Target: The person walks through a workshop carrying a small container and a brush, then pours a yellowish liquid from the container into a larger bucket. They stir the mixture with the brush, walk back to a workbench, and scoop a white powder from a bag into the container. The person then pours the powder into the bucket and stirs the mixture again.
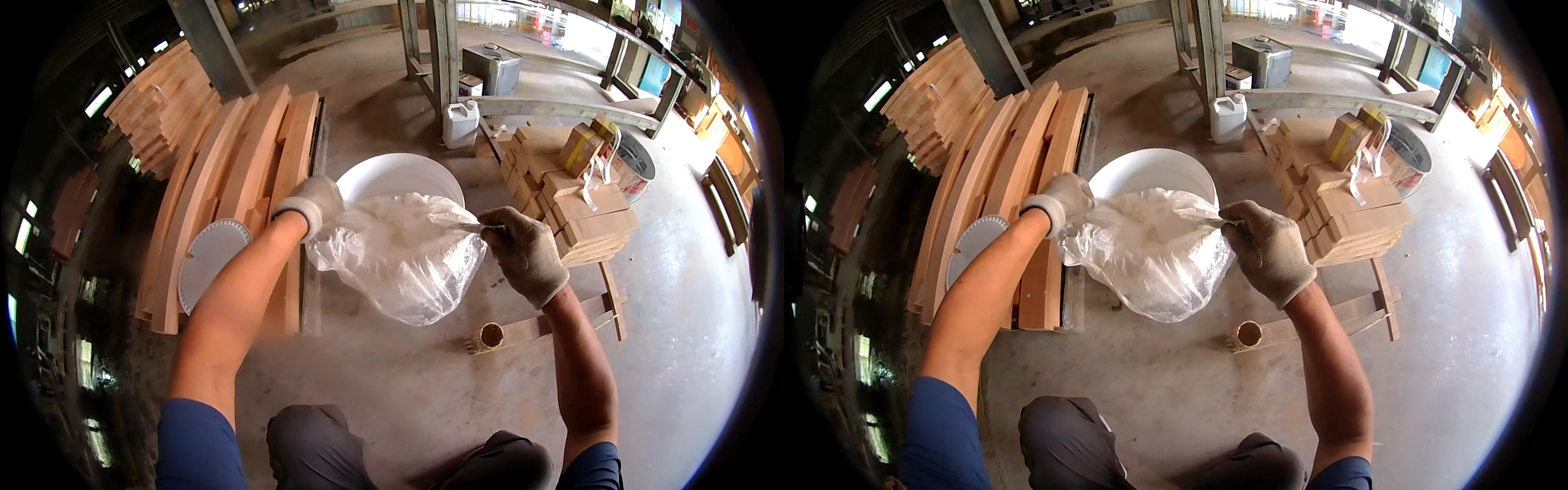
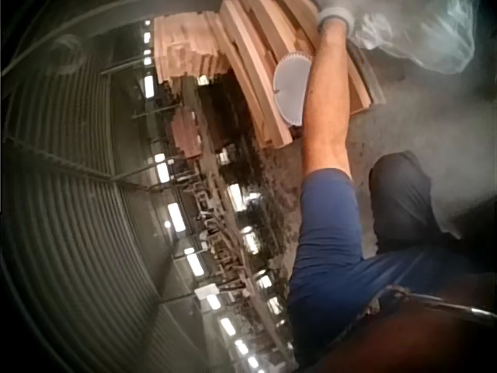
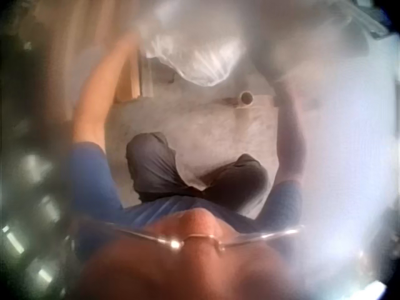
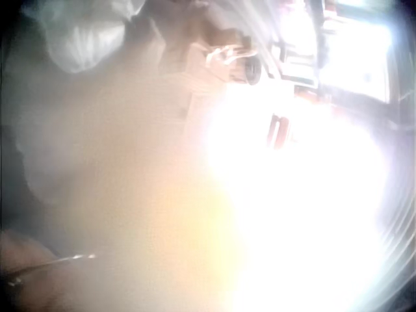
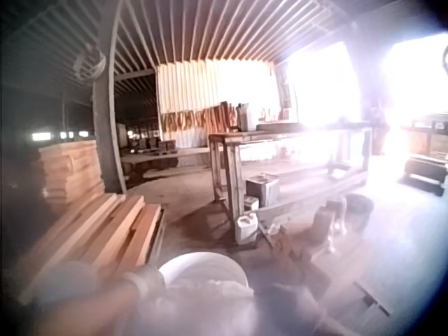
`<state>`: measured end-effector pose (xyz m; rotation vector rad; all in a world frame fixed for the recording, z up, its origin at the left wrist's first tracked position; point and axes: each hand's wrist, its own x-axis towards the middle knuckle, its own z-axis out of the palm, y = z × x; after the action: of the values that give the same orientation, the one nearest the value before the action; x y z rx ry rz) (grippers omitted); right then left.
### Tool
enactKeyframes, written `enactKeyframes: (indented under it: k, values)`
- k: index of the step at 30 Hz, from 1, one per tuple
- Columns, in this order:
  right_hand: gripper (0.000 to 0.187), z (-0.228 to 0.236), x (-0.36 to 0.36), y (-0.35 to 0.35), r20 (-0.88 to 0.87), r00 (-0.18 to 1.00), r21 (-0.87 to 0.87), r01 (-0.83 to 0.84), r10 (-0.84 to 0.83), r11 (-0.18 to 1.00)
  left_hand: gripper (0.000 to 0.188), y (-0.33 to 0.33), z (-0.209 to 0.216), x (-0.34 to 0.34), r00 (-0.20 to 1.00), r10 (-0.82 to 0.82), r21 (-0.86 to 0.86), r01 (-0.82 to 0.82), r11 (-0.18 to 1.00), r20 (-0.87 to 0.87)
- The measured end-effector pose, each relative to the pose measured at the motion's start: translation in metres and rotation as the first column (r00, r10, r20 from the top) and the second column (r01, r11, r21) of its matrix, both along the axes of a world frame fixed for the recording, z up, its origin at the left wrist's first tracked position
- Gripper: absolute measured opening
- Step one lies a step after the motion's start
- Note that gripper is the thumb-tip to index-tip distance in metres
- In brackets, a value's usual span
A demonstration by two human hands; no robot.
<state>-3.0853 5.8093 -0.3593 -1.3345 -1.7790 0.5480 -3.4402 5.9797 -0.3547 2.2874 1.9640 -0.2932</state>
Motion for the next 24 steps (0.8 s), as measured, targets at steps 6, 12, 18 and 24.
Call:
enactKeyframes:
  k: [6,12,18,24]
  values:
    - [0.018,-0.007,0.018,0.004,-0.114,0.992,0.025,-0.057,0.060,0.998,0.021,0.028,0.016,0.018,0.885,-0.004,0.432,-0.224,0.873,0.466]
    - [0.014,-0.016,0.017,0.008,0.103,0.967,0.194,-0.248,0.232,0.949,0.017,0.055,0.014,0.026,0.654,0.058,0.276,-0.396,0.876,0.754]
    - [0.022,-0.024,0.027,0.000,0.222,0.956,0.205,-0.239,0.193,0.949,0.022,0.028,0.056,0.082,0.679,0.078,0.097,-0.215,0.972,0.730]
    - [0.025,-0.022,0.048,0.009,-0.099,0.984,-0.017,-0.149,0.146,0.989,0.039,0.076,0.061,0.065,0.876,0.109,0.199,-0.226,0.954,0.469]
